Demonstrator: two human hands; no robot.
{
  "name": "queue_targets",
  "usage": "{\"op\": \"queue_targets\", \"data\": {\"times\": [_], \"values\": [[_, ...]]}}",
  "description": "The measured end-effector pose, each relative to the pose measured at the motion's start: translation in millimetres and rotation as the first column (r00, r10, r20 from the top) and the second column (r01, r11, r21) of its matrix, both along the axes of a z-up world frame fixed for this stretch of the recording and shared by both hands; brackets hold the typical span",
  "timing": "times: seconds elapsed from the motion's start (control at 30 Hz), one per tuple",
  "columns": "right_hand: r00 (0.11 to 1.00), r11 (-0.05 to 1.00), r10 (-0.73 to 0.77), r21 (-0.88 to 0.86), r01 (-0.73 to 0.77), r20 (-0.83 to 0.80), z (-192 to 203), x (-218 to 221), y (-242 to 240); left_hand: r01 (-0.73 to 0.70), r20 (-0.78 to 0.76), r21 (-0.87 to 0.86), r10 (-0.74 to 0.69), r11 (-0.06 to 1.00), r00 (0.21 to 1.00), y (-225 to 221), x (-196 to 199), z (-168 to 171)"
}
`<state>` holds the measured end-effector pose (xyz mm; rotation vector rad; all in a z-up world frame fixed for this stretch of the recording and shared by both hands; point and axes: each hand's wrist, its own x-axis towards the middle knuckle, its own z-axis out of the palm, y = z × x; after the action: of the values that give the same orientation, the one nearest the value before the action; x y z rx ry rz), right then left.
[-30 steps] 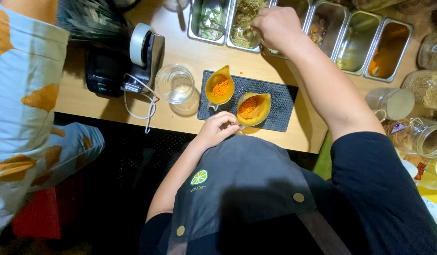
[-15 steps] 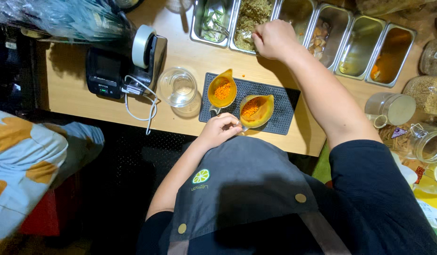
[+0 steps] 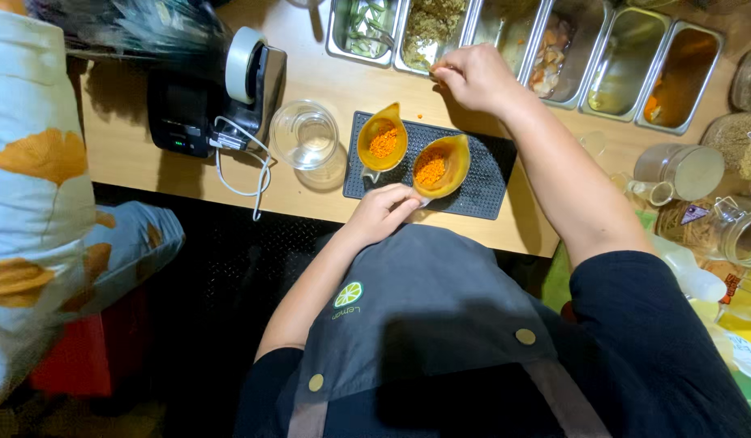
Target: The person adds corn and other toppings into two yellow containers using a spoon and fork, pours a clear liquid from a measuring cup over them, and washes a metal container in a sink.
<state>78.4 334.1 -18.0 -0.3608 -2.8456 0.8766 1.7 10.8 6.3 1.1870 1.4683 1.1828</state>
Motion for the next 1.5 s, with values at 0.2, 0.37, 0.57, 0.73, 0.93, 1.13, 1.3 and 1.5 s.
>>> {"op": "queue_targets", "data": {"times": [0.2,0.37,0.57,0.73,0.93,1.13,1.3,1.5], "values": [[0.923,0.777,-0.379,-0.517,0.360,0.073,-19.7,-15.5,14.3,0.000,0.221,-0.183,0.041,0.983,0.974,12.9,11.8,13.2],[0.792,0.402,-0.599,-0.809,0.429,0.122,-16.8,11.0,35.0,-0.023,0.104,-0.096,0.033,0.995,0.994,23.8,18.1,14.4],[0.746,0.296,-0.666,-0.922,0.249,-0.012,48.3,65.0,2.4,-0.043,0.393,-0.050,0.059,0.998,0.918,48.5,29.5,6.4],[0.900,0.950,-0.250,-0.270,0.156,-0.358,99.6,112.0,-82.9,-0.074,0.424,-0.001,0.067,0.997,0.903,56.5,32.8,7.9],[0.843,0.860,-0.395,-0.470,0.200,-0.365,94.2,120.1,-89.5,-0.003,0.318,-0.147,0.050,0.989,0.947,24.9,33.5,14.1],[0.923,0.952,-0.303,-0.115,0.283,-0.236,52.6,51.2,-15.2,0.025,0.033,-0.052,-0.023,0.998,0.999,-14.3,19.2,18.4],[0.991,0.932,-0.136,0.337,0.133,-0.015,12.3,-19.5,4.8,-0.143,-0.061,-0.108,0.137,0.984,0.989,-44.6,8.6,15.3],[0.951,0.958,-0.210,0.244,0.152,0.228,5.3,-44.3,18.1,-0.460,-0.047,-0.032,0.458,0.887,0.888,-73.9,2.7,-10.4]]}}
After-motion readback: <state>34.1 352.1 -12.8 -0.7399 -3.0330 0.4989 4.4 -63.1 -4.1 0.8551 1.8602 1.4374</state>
